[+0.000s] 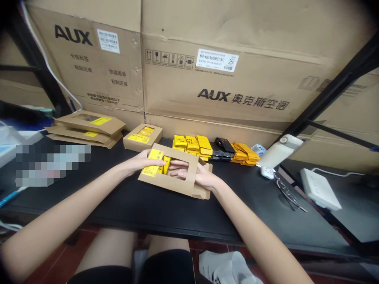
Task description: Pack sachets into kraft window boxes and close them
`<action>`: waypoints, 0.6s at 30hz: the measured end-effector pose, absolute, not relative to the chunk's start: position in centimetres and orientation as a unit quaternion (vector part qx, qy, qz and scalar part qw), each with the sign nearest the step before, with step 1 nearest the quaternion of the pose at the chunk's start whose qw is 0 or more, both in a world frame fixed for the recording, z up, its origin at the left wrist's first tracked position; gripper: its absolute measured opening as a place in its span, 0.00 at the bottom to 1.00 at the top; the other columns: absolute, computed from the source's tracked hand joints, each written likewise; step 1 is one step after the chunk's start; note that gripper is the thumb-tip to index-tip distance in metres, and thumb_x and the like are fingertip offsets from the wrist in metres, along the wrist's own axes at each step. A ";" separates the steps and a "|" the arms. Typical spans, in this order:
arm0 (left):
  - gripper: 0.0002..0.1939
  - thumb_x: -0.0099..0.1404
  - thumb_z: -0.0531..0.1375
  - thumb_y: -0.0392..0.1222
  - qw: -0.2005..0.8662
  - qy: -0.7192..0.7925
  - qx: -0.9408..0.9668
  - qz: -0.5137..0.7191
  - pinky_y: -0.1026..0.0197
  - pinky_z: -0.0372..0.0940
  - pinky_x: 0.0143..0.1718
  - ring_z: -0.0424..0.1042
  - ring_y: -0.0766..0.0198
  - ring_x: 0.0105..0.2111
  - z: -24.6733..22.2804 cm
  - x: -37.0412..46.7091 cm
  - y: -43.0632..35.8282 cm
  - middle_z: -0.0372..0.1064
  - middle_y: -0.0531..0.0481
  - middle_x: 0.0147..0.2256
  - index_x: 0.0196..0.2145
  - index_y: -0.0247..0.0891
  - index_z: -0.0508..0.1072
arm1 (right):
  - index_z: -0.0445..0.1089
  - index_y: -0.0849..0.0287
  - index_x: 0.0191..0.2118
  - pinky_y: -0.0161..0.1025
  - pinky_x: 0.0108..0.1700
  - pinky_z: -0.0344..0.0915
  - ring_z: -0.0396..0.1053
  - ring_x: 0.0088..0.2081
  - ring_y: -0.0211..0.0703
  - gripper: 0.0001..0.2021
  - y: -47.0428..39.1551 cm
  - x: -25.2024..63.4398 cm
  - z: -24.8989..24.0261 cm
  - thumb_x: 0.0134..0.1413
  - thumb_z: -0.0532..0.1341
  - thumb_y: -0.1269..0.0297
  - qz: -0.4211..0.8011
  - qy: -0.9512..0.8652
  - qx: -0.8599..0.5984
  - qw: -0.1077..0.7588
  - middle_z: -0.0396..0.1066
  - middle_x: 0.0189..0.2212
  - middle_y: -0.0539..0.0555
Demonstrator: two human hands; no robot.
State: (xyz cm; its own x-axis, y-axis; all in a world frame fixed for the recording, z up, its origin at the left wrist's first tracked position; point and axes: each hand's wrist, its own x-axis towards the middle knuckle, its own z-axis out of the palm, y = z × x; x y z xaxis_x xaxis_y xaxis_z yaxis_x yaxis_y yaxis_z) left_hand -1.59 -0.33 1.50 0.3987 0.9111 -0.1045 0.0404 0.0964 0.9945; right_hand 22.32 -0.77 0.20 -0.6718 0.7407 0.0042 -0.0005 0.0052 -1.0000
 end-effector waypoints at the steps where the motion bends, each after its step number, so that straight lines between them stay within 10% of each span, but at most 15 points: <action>1: 0.31 0.46 0.70 0.43 0.609 0.420 0.571 0.355 0.49 0.67 0.49 0.73 0.50 0.47 1.5 -1.6 -0.3 0.71 0.39 0.50 0.48 0.35 0.70 | 0.67 0.57 0.54 0.48 0.55 0.66 0.72 0.48 0.45 0.25 -0.7 22.3 0.2 0.48 0.67 0.62 0.645 -0.649 -0.287 0.285 0.71 0.49 0.59; 18: 0.29 0.47 0.66 0.39 0.591 0.455 0.560 0.360 0.54 0.69 0.47 0.72 0.52 0.48 1.6 -1.2 -0.4 0.72 0.44 0.49 0.47 0.37 0.65 | 0.67 0.59 0.54 0.44 0.52 0.67 0.71 0.48 0.45 0.27 -0.6 21.8 -0.4 0.46 0.68 0.62 0.656 -0.622 -0.317 0.286 0.72 0.47 0.60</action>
